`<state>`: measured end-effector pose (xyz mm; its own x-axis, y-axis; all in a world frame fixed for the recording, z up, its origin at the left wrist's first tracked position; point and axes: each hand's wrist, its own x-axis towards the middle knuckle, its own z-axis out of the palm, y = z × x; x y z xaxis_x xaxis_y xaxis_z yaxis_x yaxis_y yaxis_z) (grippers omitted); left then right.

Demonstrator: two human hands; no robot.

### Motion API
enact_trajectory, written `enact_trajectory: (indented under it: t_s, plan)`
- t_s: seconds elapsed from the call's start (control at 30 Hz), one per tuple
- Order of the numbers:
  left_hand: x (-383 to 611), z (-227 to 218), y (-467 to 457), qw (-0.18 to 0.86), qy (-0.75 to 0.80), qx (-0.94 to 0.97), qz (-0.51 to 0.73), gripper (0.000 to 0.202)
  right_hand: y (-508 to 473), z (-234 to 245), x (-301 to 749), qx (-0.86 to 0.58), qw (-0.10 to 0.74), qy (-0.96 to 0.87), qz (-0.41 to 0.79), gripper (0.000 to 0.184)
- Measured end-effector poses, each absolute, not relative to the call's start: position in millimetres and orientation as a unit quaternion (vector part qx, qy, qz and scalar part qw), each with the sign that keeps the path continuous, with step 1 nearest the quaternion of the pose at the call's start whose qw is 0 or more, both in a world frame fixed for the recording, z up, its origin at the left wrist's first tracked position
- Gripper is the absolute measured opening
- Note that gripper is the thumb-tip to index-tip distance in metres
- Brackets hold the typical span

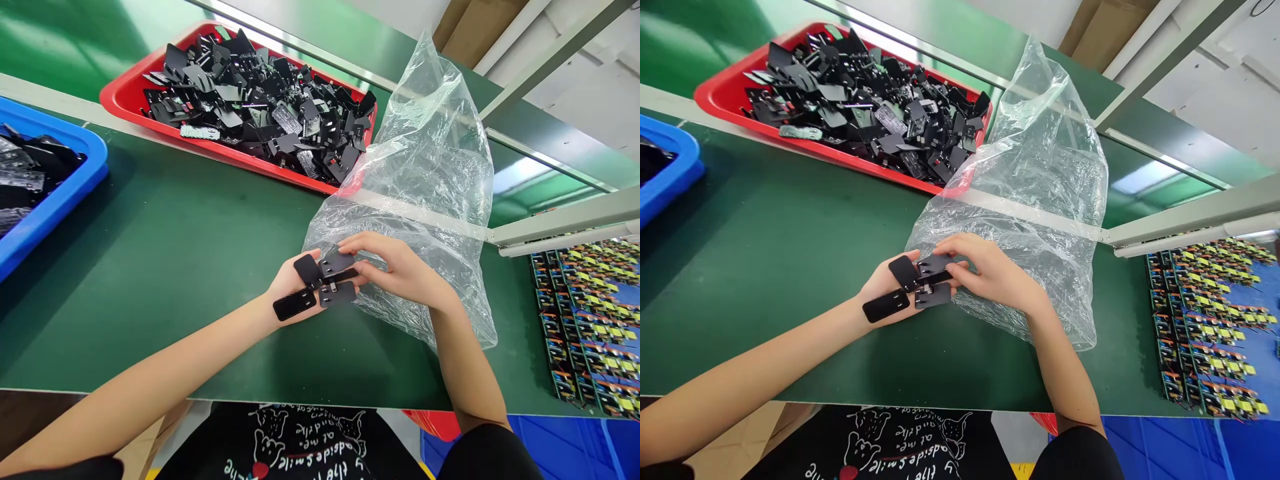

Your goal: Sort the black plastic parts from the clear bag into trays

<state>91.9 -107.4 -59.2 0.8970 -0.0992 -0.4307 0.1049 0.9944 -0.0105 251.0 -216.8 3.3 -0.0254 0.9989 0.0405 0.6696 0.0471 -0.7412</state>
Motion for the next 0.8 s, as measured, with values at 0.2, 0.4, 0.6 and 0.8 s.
enact_trajectory:
  t_s: [0.2,0.4,0.6,0.8]
  plan:
    - [90.9,-53.5,-105.6,0.971,0.228,-0.010,-0.064,0.048,-215.6,-0.1,246.8,-0.645,0.297,-0.632,0.310,0.030]
    - [89.1,-53.3,-106.9,0.968,0.234,0.005,-0.087,0.050,-210.5,-11.9,240.2,-0.672,0.279,-0.610,0.314,0.023]
    - [90.6,-51.7,-107.1,0.976,0.200,-0.003,-0.081,0.055,-210.1,-17.2,239.5,-0.684,0.307,-0.578,0.322,0.024]
    - [88.7,-51.8,-103.6,0.978,0.196,-0.020,-0.075,0.054,-211.0,-11.9,221.8,-0.702,0.339,-0.598,0.185,0.024]
